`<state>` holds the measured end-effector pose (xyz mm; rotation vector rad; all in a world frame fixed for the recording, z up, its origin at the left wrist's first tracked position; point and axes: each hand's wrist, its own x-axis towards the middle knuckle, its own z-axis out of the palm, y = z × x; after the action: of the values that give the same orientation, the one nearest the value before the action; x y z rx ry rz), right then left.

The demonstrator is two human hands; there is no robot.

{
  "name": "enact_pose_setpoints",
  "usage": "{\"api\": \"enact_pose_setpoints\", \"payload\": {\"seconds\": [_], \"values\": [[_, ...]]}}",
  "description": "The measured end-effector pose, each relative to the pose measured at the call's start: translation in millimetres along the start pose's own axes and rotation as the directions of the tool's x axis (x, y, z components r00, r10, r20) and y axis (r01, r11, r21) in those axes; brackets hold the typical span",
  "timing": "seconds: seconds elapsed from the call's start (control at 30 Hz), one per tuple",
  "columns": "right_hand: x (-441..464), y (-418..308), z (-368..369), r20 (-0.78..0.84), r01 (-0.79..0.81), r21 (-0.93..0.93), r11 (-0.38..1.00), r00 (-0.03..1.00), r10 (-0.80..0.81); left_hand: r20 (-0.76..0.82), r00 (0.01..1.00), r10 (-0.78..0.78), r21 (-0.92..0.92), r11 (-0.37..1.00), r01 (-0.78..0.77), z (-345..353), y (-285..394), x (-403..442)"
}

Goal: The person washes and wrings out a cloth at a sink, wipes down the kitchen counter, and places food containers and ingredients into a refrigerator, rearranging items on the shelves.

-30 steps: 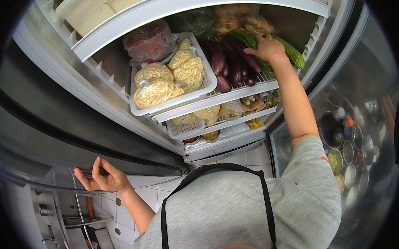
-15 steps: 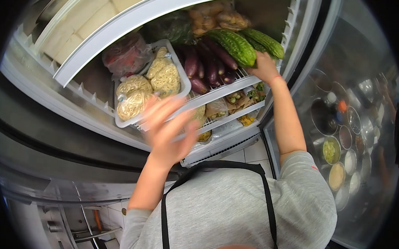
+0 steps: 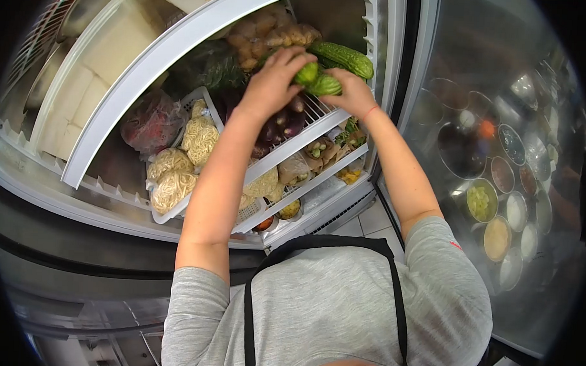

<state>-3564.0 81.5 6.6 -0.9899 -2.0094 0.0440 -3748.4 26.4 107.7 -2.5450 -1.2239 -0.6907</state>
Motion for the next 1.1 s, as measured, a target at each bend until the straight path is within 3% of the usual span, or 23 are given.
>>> {"api": "enact_pose_setpoints", "payload": {"seconds": [0.07, 0.23, 0.4, 0.47, 0.53, 0.57, 0.6, 0.67, 0.7, 0.73, 0.8, 0.9, 1.1], "values": [[2, 6, -15, 0.130, -0.207, 0.416, 0.886, 0.977, 0.167, 0.016, 1.000, -0.008, -0.069, 0.998, 0.009, -13, -9, 3], [-8, 0, -14, 0.084, -0.158, 0.411, 0.898, 0.987, 0.135, 0.022, 1.000, -0.021, -0.117, 0.993, 0.023, -15, -11, 6], [-35, -34, 20, -0.036, -0.152, 0.023, 0.988, 0.988, 0.153, 0.044, 0.998, 0.053, -0.090, 0.995, -0.049, 2, -7, 6], [-38, -35, 21, 0.026, -0.190, 0.065, 0.980, 0.982, 0.189, 0.066, 0.996, 0.065, -0.023, 0.998, -0.064, 16, 5, 2], [-39, -42, 18, -0.050, -0.205, -0.101, 0.974, 0.978, 0.201, 0.061, 0.998, -0.003, -0.002, 1.000, 0.003, 22, 11, 0], [-40, -41, 14, -0.004, -0.193, -0.123, 0.973, 0.981, 0.194, 0.066, 0.998, -0.003, -0.001, 1.000, 0.003, 21, 11, -2], [-43, -39, 11, -0.005, -0.196, -0.122, 0.973, 0.980, 0.197, 0.080, 0.997, 0.003, -0.025, 1.000, -0.001, 18, 10, -2], [-48, -30, 1, 0.094, -0.185, 0.097, 0.978, 0.980, 0.176, 0.088, 0.996, 0.007, -0.040, 0.999, -0.004, 13, 8, -3], [-49, -23, -8, 0.012, -0.169, 0.089, 0.982, 0.986, 0.169, 0.086, 0.996, -0.027, -0.092, 0.995, 0.035, 10, 5, -5], [-47, -12, -17, -0.168, -0.115, 0.145, 0.983, 0.976, 0.139, 0.086, 0.994, -0.064, -0.146, 0.986, 0.076, 8, 3, -7], [-43, 6, -33, -0.349, -0.110, 0.164, 0.980, 0.923, 0.161, 0.089, 0.991, -0.099, -0.126, 0.986, 0.110, 11, -2, -6], [-28, 8, -49, -0.427, -0.077, 0.104, 0.992, 0.897, 0.114, 0.132, 0.981, -0.139, -0.047, 0.988, 0.146, 13, -1, 5], [-5, 20, -30, -0.293, -0.090, -0.049, 0.995, 0.954, 0.072, 0.303, 0.952, -0.050, 0.075, 0.997, 0.028, 16, -6, 25]]}}
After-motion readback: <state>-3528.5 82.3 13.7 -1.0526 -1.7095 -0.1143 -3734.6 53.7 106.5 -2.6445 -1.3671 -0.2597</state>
